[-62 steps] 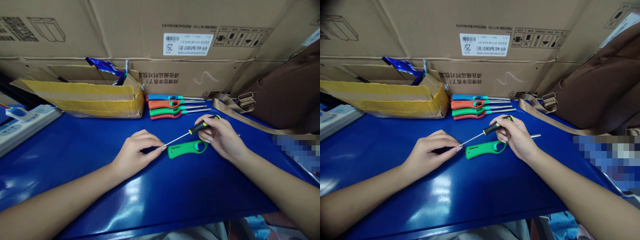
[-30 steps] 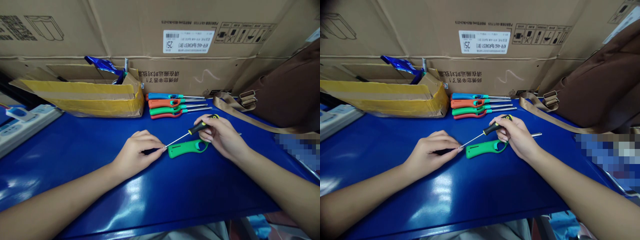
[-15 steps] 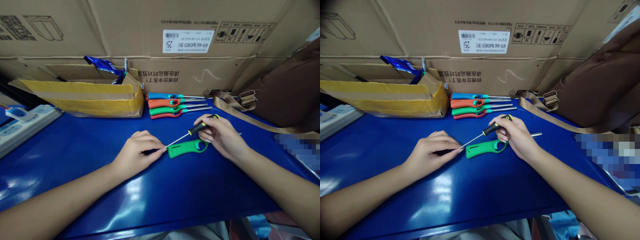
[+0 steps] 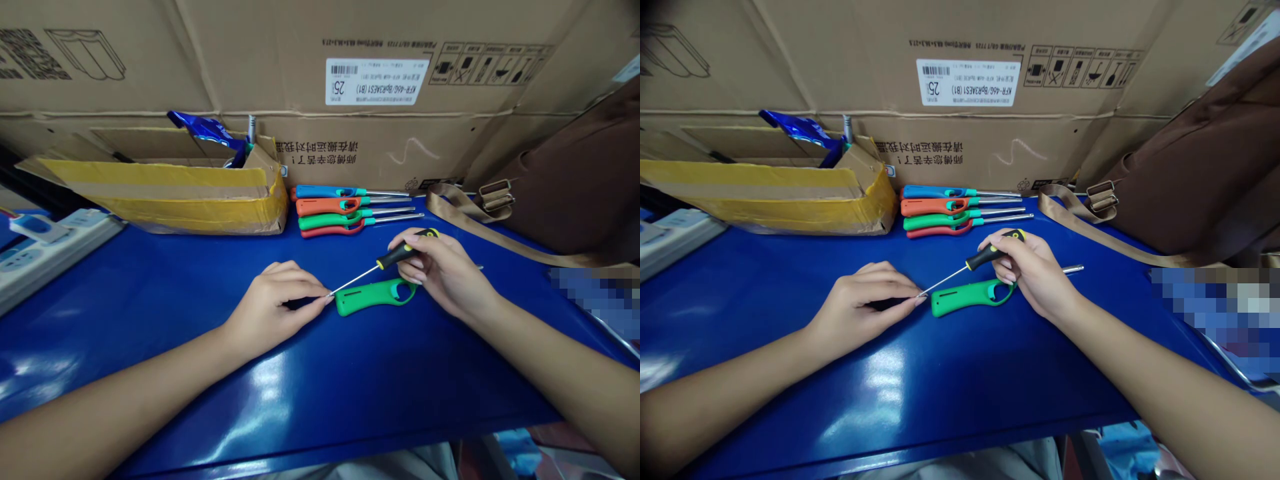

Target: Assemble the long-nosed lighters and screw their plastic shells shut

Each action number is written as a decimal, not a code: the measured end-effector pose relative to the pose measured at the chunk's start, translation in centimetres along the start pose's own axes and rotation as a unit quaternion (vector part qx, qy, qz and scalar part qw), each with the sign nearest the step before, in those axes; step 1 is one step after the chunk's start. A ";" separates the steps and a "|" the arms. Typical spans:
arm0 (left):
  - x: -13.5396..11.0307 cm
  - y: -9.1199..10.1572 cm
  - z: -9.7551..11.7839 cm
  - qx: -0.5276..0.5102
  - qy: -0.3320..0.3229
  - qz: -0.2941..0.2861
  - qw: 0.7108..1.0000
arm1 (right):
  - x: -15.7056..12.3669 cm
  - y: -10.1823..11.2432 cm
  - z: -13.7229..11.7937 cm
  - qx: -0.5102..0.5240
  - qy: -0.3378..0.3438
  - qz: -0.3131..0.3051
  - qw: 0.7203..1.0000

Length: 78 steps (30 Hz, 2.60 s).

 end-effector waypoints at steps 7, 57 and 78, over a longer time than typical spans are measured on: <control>0.0 0.0 -0.1 -0.007 0.006 0.000 1.000 | 0.0 -0.1 -0.2 -0.010 0.010 0.003 1.000; 1.2 -3.4 1.2 -0.030 0.027 -0.044 0.998 | -0.3 -2.2 -8.3 -0.157 0.202 -0.013 0.967; 3.4 -5.5 0.8 -0.063 0.048 -0.062 0.995 | -1.3 -1.6 -4.4 -0.257 0.447 0.035 0.856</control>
Point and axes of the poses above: each hand's wrist, its own x-axis towards the middle knuckle, its own y-axis out of the back of the hand, z = x × y, the point moved 4 cm from there along x, towards the middle knuckle, and after that the axes turned 2 degrees about -y, right-handed, at the moved point
